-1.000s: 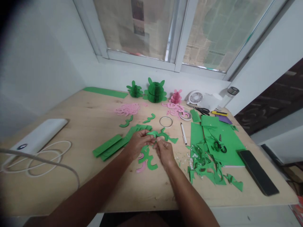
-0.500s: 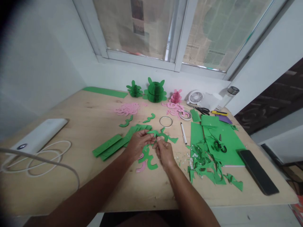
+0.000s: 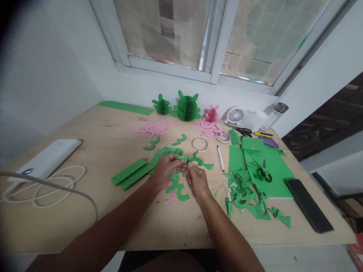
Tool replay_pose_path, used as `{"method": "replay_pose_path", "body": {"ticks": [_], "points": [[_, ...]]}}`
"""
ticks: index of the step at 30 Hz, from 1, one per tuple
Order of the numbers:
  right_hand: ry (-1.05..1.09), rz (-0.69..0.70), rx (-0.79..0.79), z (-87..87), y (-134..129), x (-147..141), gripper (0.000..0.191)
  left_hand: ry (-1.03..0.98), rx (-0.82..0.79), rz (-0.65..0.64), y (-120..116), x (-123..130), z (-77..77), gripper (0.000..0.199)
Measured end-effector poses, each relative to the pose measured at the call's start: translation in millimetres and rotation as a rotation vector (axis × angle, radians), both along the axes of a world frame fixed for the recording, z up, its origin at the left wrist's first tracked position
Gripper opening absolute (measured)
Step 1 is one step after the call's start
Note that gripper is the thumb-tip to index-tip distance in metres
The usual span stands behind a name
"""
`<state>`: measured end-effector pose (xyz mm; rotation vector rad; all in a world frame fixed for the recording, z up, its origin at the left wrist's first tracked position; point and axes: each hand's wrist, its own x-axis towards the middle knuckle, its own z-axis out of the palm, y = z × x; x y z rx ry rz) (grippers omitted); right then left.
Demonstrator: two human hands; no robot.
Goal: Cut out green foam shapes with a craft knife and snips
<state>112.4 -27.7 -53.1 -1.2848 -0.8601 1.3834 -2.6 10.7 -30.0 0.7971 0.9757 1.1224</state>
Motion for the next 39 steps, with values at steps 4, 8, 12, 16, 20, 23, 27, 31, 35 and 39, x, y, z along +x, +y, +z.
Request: {"method": "replay_pose_path", "body": {"ticks": [4,8,12,16,20,23,27,31,35,39], "points": [[-0.003,-0.003,-0.009,2.3,-0.2,-0.2,0.054,0.026,0.011,-0.008,1.0,-1.5,0.6,0.012],[-0.003,-0.002,-0.008,0.3,0.4,0.2,0.054,0.051,0.001,-0.033,2.2,-3.8,3.0,0.011],[-0.007,0.003,0.004,-1.4,0.3,0.6,0.054,0.054,0.004,-0.033,2.1,-4.2,5.0,0.011],[-0.026,0.001,0.015,-0.8,-0.3,0.7,0.054,0.055,-0.004,-0.035,2.3,-4.5,4.4,0.012],[-0.049,0.007,0.012,-1.3,0.1,1.2,0.055,0.062,0.003,-0.071,4.2,-6.9,3.3,0.012],[-0.051,0.019,0.012,-1.8,0.7,1.4,0.055,0.071,-0.001,-0.085,5.6,-8.4,3.6,0.01],[-0.073,0.027,0.027,-1.4,0.8,1.2,0.056,0.088,-0.01,-0.088,6.0,-9.0,5.0,0.009],[-0.084,0.028,0.03,-1.0,0.9,1.0,0.056,0.096,-0.012,-0.099,6.7,-9.4,5.1,0.008],[-0.076,0.021,0.034,-0.5,1.0,1.0,0.054,0.102,-0.002,-0.109,7.9,-10.6,3.4,0.008],[-0.077,0.016,0.037,0.7,1.0,0.8,0.056,0.104,-0.004,-0.114,8.0,-11.2,2.6,0.01]]}}
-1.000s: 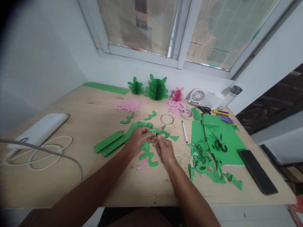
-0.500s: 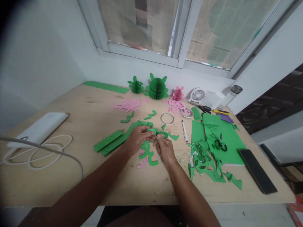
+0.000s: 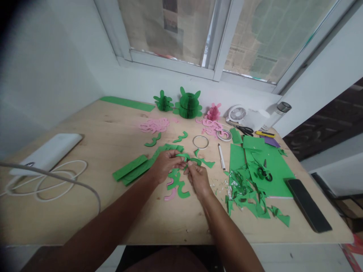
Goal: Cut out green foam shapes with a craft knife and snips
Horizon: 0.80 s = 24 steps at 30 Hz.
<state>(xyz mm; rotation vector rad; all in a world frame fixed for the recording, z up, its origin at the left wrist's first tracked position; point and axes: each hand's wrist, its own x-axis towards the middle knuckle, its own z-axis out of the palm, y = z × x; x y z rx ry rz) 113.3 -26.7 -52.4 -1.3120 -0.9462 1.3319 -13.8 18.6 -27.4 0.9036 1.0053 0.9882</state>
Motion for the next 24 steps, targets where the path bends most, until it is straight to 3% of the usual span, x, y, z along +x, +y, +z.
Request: {"method": "replay_pose_path", "body": {"ticks": [9,14,20,24], "points": [[0.006,0.018,-0.011,-0.5,-0.7,3.3,0.055,-0.046,-0.006,0.008,0.1,-1.9,1.0,0.014],[0.034,0.015,0.062,3.7,-2.9,7.9,0.055,-0.093,-0.038,0.018,0.6,-4.7,1.4,0.02],[0.022,-0.348,0.199,11.3,1.8,17.8,0.042,-0.194,-0.129,-0.019,-0.5,-6.1,3.5,0.026],[0.02,-0.323,0.146,10.1,4.6,19.7,0.038,-0.228,-0.148,-0.085,-1.9,-5.5,5.3,0.026]]}}
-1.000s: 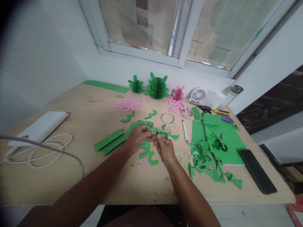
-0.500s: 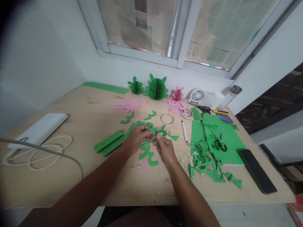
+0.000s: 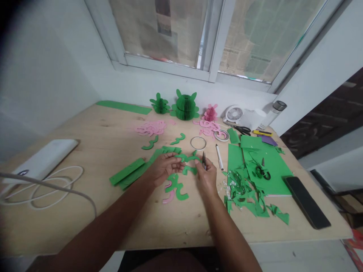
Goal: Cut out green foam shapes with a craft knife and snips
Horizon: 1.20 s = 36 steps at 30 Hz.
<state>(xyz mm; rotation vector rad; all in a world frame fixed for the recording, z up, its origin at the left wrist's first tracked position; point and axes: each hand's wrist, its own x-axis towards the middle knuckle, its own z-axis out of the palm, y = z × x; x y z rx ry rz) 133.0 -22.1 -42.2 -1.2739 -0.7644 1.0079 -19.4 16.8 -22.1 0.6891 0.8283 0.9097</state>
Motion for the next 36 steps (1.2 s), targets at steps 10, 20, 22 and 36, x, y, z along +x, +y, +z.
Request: {"method": "replay_pose_path", "body": {"ticks": [10,20,22,36], "points": [[0.109,0.008,-0.042,5.3,-1.2,-3.2,0.045,0.222,0.171,-0.062,1.2,2.7,-9.6,0.018],[0.122,0.045,-0.078,5.4,-1.8,-2.9,0.042,0.155,0.144,-0.057,0.2,1.8,-4.7,0.023],[0.11,0.047,-0.071,4.9,-1.9,-3.8,0.04,0.176,0.154,-0.027,-0.1,2.5,-5.4,0.022],[0.143,0.033,-0.081,3.6,1.1,-0.4,0.035,0.215,0.187,-0.06,0.9,3.9,-9.6,0.016]]}}
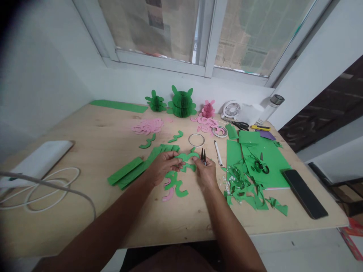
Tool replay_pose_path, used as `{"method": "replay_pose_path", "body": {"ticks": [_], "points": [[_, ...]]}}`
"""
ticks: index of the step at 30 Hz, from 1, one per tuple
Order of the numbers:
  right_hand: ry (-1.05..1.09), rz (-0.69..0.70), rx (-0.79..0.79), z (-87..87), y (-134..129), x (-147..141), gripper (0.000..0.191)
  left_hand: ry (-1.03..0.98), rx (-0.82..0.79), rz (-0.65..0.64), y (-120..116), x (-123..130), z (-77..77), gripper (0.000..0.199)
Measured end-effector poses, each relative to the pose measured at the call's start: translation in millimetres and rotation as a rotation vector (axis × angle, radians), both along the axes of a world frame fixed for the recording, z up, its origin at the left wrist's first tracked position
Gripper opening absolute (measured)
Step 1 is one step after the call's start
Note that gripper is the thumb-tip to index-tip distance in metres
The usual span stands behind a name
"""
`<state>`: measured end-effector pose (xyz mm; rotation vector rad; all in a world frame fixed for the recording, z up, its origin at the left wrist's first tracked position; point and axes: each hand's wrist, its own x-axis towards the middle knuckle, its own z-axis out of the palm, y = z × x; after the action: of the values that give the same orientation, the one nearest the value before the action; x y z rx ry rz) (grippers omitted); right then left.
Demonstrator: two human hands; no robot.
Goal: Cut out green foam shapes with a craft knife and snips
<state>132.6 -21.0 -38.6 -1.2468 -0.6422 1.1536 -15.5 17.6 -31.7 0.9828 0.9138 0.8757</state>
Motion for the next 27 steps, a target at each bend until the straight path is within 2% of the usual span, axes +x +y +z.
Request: {"method": "replay_pose_path", "body": {"ticks": [3,5,8,14,20,22,27], "points": [[-0.05,-0.038,0.018,-0.7,1.8,4.8,0.036,-0.001,0.007,0.013,1.1,-0.7,-0.6,0.013],[-0.126,-0.125,0.029,-1.4,3.7,10.3,0.036,0.013,0.023,0.014,1.6,-1.6,-0.7,0.012],[-0.228,-0.148,0.049,-0.4,5.3,17.6,0.034,0.052,0.037,-0.043,1.0,-3.0,0.2,0.01],[-0.407,0.096,0.117,6.8,0.8,20.5,0.03,0.108,0.061,-0.282,-3.5,-5.5,5.4,0.011],[-0.448,0.357,0.151,3.3,-2.7,22.2,0.033,0.158,0.072,-0.373,-5.8,-5.5,7.2,0.011],[-0.463,0.394,0.144,1.4,-3.0,22.3,0.032,0.16,0.083,-0.383,-5.6,-5.3,6.2,0.01],[-0.426,0.38,0.138,-1.1,-2.2,22.6,0.03,0.153,0.081,-0.398,-4.3,-6.1,2.9,0.009]]}}
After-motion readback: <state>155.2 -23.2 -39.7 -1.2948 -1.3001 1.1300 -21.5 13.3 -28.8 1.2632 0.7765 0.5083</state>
